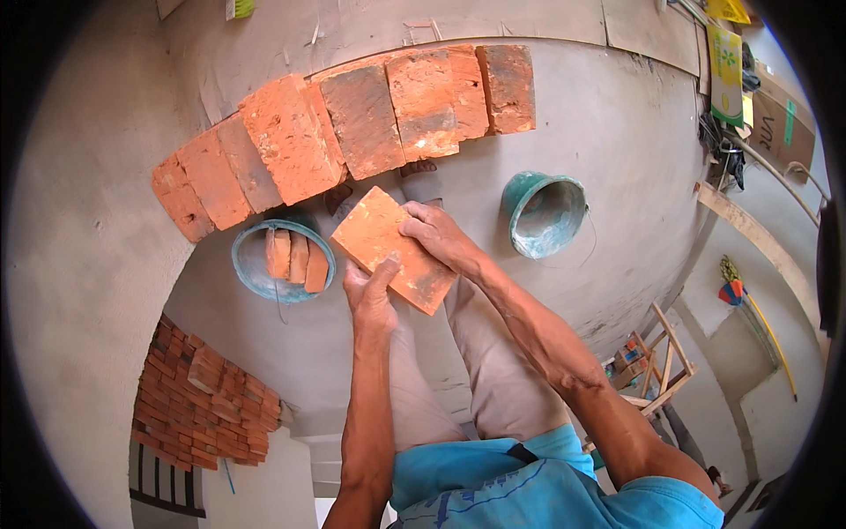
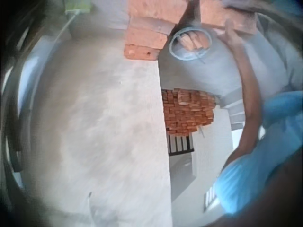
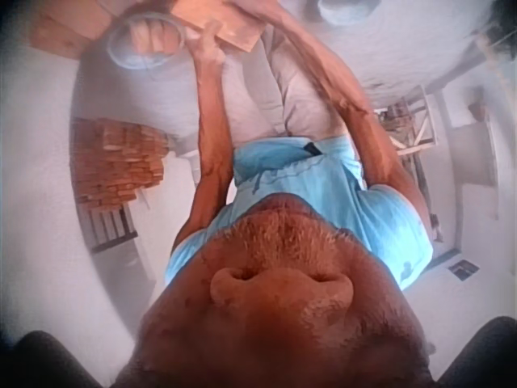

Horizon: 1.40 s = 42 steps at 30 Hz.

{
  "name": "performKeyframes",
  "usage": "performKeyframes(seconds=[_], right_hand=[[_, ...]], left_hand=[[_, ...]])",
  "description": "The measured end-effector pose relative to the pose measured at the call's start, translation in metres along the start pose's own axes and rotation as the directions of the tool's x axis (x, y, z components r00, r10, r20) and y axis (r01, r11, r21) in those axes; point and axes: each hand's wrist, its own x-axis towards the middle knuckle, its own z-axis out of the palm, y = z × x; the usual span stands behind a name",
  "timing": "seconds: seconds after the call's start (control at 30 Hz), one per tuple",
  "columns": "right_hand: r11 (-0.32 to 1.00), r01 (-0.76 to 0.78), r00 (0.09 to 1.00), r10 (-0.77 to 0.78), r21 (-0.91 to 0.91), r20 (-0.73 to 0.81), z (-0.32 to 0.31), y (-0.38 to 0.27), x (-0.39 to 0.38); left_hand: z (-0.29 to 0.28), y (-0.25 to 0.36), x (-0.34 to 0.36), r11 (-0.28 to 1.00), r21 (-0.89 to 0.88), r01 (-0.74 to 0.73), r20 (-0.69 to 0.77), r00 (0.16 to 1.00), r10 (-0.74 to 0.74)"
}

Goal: The person builds a brick archway by placing bricks onto a supportive structure, reaching for bricks from a bucket and positioning them one by one.

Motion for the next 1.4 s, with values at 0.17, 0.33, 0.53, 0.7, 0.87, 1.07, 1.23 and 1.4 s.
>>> performKeyframes(seconds=[0.17,0.33,0.53,0.7,0.87,1.07,1.23,1.4], right_hand=[[0.954,0.171,0.984,-0.153,0.245,-0.092,-0.028,-0.01,-0.021],[0.949,0.194,0.944,-0.111,0.249,-0.31,-0.068,0.001,-0.02],[0.957,0.254,0.807,-0.129,0.142,-0.576,-0.134,0.015,-0.008],[0.931,0.365,0.685,-0.244,0.033,-0.687,-0.176,0.027,0.014],[0.961,0.194,0.675,-0.277,-0.197,-0.684,-0.212,0.019,0.032],[0.967,0.2,0.681,-0.253,-0.158,-0.687,-0.225,0.033,0.058],[0.949,0.314,0.638,-0.184,0.035,-0.748,-0.206,0.034,0.086],[0.934,0.354,0.631,-0.209,0.038,-0.747,-0.198,0.023,0.105]], left_hand=[[0.043,0.015,-0.008,0.995,0.098,-0.027,0.116,0.993,0.015],[0.046,0.027,-0.03,0.7,0.698,-0.149,0.106,0.989,0.105],[-0.031,0.028,-0.055,0.093,0.993,-0.077,0.061,0.984,0.166],[-0.047,0.031,-0.075,0.021,0.99,-0.137,0.136,0.99,0.043],[-0.049,0.03,-0.084,-0.02,0.99,-0.137,0.138,0.989,0.048],[-0.044,0.024,-0.068,-0.039,0.988,-0.146,0.15,0.978,0.141],[-0.044,0.024,-0.063,-0.045,0.992,-0.12,0.126,0.98,0.157],[-0.042,0.029,-0.061,-0.044,0.995,-0.088,0.093,0.986,0.14]])
